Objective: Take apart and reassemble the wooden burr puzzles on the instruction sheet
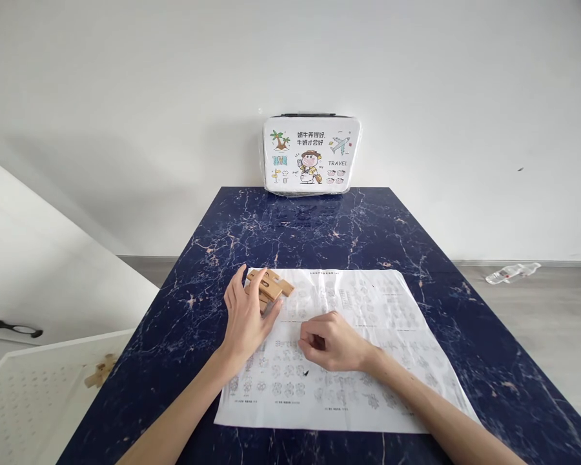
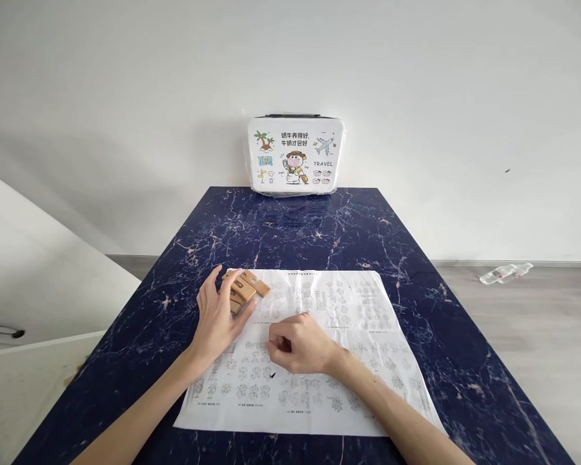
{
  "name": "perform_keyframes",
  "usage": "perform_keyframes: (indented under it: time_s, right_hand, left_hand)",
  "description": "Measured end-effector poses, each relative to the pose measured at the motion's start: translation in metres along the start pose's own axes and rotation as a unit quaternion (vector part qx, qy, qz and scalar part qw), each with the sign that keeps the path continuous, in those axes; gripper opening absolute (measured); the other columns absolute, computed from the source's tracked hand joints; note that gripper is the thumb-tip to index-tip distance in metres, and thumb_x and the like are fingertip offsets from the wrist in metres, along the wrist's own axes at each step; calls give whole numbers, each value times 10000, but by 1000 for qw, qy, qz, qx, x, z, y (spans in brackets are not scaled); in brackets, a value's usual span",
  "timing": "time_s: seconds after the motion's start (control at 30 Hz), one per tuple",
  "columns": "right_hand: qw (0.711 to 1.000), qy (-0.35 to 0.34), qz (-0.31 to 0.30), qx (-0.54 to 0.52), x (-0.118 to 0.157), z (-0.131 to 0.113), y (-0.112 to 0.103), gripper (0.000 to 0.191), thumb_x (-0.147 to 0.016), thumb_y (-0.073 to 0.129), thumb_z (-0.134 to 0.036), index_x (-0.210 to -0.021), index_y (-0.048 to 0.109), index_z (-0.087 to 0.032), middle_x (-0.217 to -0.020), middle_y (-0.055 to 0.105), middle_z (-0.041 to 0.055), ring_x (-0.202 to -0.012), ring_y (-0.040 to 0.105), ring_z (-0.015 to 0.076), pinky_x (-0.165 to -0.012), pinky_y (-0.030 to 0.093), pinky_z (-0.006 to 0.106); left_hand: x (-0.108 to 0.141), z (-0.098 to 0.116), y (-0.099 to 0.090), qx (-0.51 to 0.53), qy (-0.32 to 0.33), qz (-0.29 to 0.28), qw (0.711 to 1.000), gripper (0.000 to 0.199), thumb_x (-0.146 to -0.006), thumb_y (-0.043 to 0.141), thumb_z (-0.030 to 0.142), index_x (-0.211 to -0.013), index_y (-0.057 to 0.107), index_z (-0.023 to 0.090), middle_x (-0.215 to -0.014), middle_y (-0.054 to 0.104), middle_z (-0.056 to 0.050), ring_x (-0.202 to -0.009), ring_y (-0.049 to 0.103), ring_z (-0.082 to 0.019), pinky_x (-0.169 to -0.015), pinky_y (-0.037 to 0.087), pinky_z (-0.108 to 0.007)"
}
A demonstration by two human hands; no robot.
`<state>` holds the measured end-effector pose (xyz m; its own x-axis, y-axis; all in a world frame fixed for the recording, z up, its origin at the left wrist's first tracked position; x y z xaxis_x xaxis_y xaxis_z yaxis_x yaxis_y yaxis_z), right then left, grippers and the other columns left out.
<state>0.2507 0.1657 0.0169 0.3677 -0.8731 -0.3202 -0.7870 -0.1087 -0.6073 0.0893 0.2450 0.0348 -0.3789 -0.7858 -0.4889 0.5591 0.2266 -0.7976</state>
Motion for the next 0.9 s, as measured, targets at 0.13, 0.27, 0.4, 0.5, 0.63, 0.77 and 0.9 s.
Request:
perform_keyframes:
  time_s: [0.13,0.27,0.4,0.5,0.63,0.77,0.9]
  right_hand:
    - [1000,0,-3,0,-1,-2,-1,185,-839,547,-138,-674,499,-205,-545,471,-69,-481,400,83,-511,317,236]
    - [1000,1,-6,-2,-1,-2,-1,192,-850,548,-144,-676,496,-205,-547,480,-66,-481,403,84,-509,323,234]
    - [1000,0,-2,3,1,0,0,196,-854,556,-145,-678,492,-204,-550,473,-71,-487,402,81,-518,320,235]
    - [1000,0,-1,5,1,0,0,197,-855,556,-143,-680,488,-204,-550,468,-73,-489,402,81,-523,317,235]
    - [1000,1,-5,3,0,-1,-1,192,-858,553,-145,-687,488,-207,-554,474,-70,-491,412,84,-527,321,237]
    - [1000,4,-7,6,0,-1,-1,201,-866,548,-154,-685,483,-213,-558,473,-66,-492,410,90,-526,324,245]
    - [1000,2,-10,7,0,0,0,216,-871,543,-154,-674,478,-214,-550,459,-67,-486,405,90,-515,313,249]
  left_hand:
    - [0,-2,5,-8,13,-25,1000,564,-1035,631,465,-1544,446,304,-1568,407,-195,-1451,408,-442,-1150,371,-659]
    - [-1,-4,6,-5,6,-35,999,535,-1059,589,469,-1553,464,309,-1504,468,-178,-1384,462,-415,-1119,402,-630]
    - [-1,-5,7,12,3,-36,999,557,-1050,606,471,-1564,451,323,-1477,488,-164,-1365,479,-405,-1112,411,-611]
    - [0,-5,8,37,18,-41,998,628,-1041,631,476,-1601,383,338,-1493,499,-158,-1395,475,-399,-1146,392,-603]
    - [1,-5,12,61,32,-55,996,757,-1051,616,500,-1667,206,336,-1639,414,-172,-1514,396,-411,-1189,369,-608]
    - [2,-10,12,47,15,-39,998,861,-1014,661,541,-1666,167,270,-1637,418,-221,-1493,429,-441,-1165,391,-638]
    - [1,-17,11,37,-3,-26,999,724,-999,693,392,-1593,301,260,-1514,541,-196,-1379,536,-418,-1107,447,-619]
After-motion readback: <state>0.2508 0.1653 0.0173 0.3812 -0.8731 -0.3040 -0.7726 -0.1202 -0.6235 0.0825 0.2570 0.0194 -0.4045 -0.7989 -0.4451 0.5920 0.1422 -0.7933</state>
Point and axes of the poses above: each hand's wrist, its own x-axis away from the middle knuckle, its own y-axis out of the palm, z = x × y, the point moved 7 cm from there along -x, towards the middle knuckle
